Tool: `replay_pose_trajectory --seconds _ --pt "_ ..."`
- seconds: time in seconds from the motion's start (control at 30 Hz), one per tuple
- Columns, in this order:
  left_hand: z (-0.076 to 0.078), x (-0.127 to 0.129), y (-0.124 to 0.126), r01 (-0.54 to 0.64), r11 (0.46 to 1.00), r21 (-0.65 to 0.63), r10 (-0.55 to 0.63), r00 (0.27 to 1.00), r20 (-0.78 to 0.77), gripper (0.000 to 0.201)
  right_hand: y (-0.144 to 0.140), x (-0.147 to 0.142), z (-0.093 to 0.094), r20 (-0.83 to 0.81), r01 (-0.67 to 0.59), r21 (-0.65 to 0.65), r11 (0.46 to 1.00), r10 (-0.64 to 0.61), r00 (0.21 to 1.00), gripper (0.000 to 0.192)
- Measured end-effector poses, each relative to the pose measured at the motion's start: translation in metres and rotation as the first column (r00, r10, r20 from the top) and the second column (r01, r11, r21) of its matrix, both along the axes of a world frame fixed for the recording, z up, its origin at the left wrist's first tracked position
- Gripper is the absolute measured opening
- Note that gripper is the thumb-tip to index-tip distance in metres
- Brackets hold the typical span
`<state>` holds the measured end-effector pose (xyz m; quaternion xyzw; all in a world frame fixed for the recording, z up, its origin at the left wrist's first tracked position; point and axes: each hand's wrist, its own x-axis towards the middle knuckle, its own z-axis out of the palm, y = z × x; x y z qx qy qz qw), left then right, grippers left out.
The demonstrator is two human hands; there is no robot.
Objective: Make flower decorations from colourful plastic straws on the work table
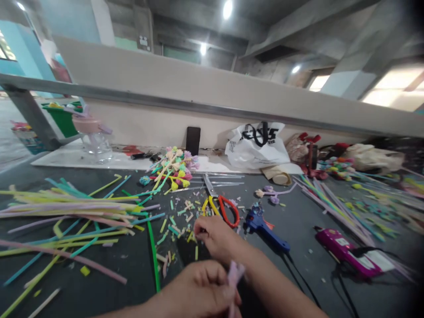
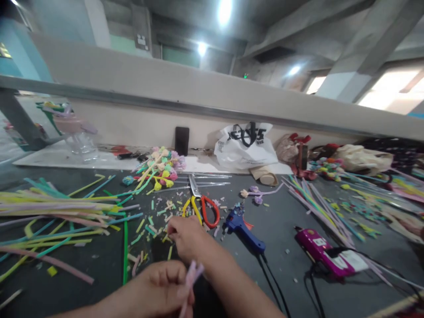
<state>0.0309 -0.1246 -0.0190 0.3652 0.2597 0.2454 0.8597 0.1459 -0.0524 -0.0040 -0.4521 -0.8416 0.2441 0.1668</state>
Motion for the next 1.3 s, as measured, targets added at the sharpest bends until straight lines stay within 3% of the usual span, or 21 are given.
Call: replay_pose_trajectory --seconds 0.1,0.2,0.3,0.43,0.6,0.67,0.8,1.13,1.3 --pt "0.016 -0.010 0.018 -0.086 0.994 -0.074 0.091 0.994 0.060 0.030 0.009 0.006 -0.003 -0.085 0.092 0.015 0.996 -0.091 0.992 0.022" --pt "0.027 -0.016 0.029 -0.177 0.981 -0.080 0.182 0.981 0.062 0.023 0.010 0.013 -0.005 -0.305 0.115 -0.022 0.993 -0.116 0.945 0.025" --pt "0.026 -0.016 0.033 -0.217 0.972 -0.086 0.221 0.974 0.045 0.020 0.007 0.019 -0.004 -0.524 0.163 -0.243 0.956 -0.271 0.807 0.017" --pt "0.019 -0.015 0.037 -0.239 0.965 -0.108 0.246 0.968 0.052 0.019 0.006 0.028 0.009 -0.695 0.065 -0.493 0.867 -0.438 0.570 0.013" --pt "0.013 -0.015 0.040 -0.255 0.959 -0.124 0.265 0.961 0.074 0.017 0.002 0.037 0.021 -0.821 -0.113 -0.522 0.845 -0.462 0.336 0.015" --pt "0.012 -0.015 0.040 -0.259 0.958 -0.123 0.268 0.961 0.065 0.017 -0.002 0.035 0.020 -0.836 -0.195 -0.529 0.826 -0.468 0.288 0.013" --pt "0.013 -0.013 0.039 -0.240 0.963 -0.123 0.248 0.967 0.056 0.018 -0.009 0.025 0.017 -0.807 -0.214 -0.580 0.786 -0.519 0.282 0.012" --pt "0.016 -0.013 0.034 -0.198 0.974 -0.113 0.205 0.977 0.053 0.015 -0.014 0.016 0.015 -0.811 -0.225 -0.565 0.794 -0.483 0.330 0.010" --pt "0.013 -0.013 0.034 -0.192 0.976 -0.101 0.199 0.978 0.064 0.014 -0.015 0.016 0.014 -0.799 -0.173 -0.564 0.808 -0.479 0.363 0.009"
